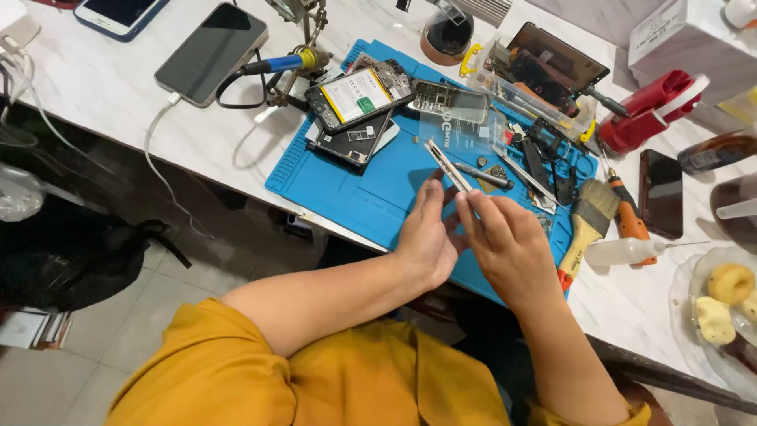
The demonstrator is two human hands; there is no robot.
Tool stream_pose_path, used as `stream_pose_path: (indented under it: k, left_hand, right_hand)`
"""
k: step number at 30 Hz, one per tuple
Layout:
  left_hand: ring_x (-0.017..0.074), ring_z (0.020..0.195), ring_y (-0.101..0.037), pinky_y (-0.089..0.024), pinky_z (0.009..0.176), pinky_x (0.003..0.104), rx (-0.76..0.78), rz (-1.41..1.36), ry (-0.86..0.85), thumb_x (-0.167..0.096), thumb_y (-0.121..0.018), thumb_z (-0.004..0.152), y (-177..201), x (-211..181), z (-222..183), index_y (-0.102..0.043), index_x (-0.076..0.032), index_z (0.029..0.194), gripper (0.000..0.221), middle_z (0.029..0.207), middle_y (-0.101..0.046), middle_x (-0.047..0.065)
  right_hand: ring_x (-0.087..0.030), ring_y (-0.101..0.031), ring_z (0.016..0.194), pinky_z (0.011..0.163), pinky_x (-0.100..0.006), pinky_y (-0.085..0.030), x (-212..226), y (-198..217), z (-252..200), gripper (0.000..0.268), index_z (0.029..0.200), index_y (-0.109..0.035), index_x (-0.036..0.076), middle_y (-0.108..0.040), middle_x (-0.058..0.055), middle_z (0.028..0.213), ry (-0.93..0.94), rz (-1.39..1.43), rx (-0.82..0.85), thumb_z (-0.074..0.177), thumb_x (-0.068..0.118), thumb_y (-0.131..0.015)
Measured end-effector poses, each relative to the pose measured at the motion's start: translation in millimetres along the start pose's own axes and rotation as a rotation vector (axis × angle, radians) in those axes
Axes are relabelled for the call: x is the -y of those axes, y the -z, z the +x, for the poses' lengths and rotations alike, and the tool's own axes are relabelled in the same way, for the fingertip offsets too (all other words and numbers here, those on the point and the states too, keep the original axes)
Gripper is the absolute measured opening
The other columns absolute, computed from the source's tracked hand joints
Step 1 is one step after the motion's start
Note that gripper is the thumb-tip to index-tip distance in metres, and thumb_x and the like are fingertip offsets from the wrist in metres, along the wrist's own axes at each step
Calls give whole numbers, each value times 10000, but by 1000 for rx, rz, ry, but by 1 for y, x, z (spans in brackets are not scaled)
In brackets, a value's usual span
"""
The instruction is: Applying adhesive to a mobile phone frame and installing a replacement screen.
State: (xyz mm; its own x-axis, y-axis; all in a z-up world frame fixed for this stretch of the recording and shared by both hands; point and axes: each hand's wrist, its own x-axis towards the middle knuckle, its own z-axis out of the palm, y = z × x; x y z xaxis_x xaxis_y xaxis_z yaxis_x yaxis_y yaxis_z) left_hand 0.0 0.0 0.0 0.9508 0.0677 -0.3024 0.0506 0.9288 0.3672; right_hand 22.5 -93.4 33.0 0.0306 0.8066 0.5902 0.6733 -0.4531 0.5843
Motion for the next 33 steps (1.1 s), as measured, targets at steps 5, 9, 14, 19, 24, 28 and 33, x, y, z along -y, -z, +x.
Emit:
stream_pose_path:
  k: [5,9,14,19,24,28,33]
  left_hand:
    - [190,958,-432,-472,732,319,75,-57,-41,-354,-314,868,-1,-3,4,-321,-196,1128,304,1045,-297,10]
    - [182,846,-508,-500,662,295,133,-46,-46,-387,-348,858,-14,-16,-12,-395,-175,1007,263,938,-427,-3]
    - [276,883,-529,-478,683,434,347,-71,-132,-387,-371,864,11,2,15,-345,-179,1165,367,1023,-484,136]
    - [250,859,-552,-481,693,419,394,-100,-169,-322,-423,862,12,1,13,-379,-146,1155,345,987,-534,137]
    - [282,804,-573,-496,667,405,413,-94,-54,-383,-423,846,18,0,18,-384,-175,1101,332,936,-552,159]
    - [288,819,-567,-505,644,412,440,-83,-42,-386,-432,845,21,-1,23,-408,-179,1102,331,926,-563,159]
    - [279,800,-574,-500,631,402,377,-119,-14,-401,-427,838,26,1,27,-458,-135,1005,316,935,-563,156]
  right_hand:
    - [-249,-507,838,586,-300,-413,3,9,1,206,919,-587,92,-513,-98,997,47,73,-20,754,25,-482]
    - [-304,-490,895,652,-359,-396,10,14,0,215,958,-565,150,-525,-117,1031,-28,265,-53,789,166,-433]
    - [-374,-459,903,718,-426,-382,11,24,-1,378,1021,-499,45,-457,-195,1061,-322,503,-21,767,326,-492]
    - [-331,-489,869,717,-346,-427,10,32,1,302,953,-531,1,-462,-179,1021,-493,541,44,769,240,-525]
    - [-260,-520,901,717,-342,-444,7,37,4,255,954,-516,19,-449,-130,1051,-654,650,128,767,191,-499]
    - [-316,-483,919,706,-352,-446,-5,37,-2,312,1037,-446,-7,-403,-177,1083,-829,898,119,764,142,-470]
    - [-190,-476,875,706,-336,-454,-24,11,-48,370,1126,-299,-11,-375,-120,1094,-1244,1459,-99,816,189,-324]
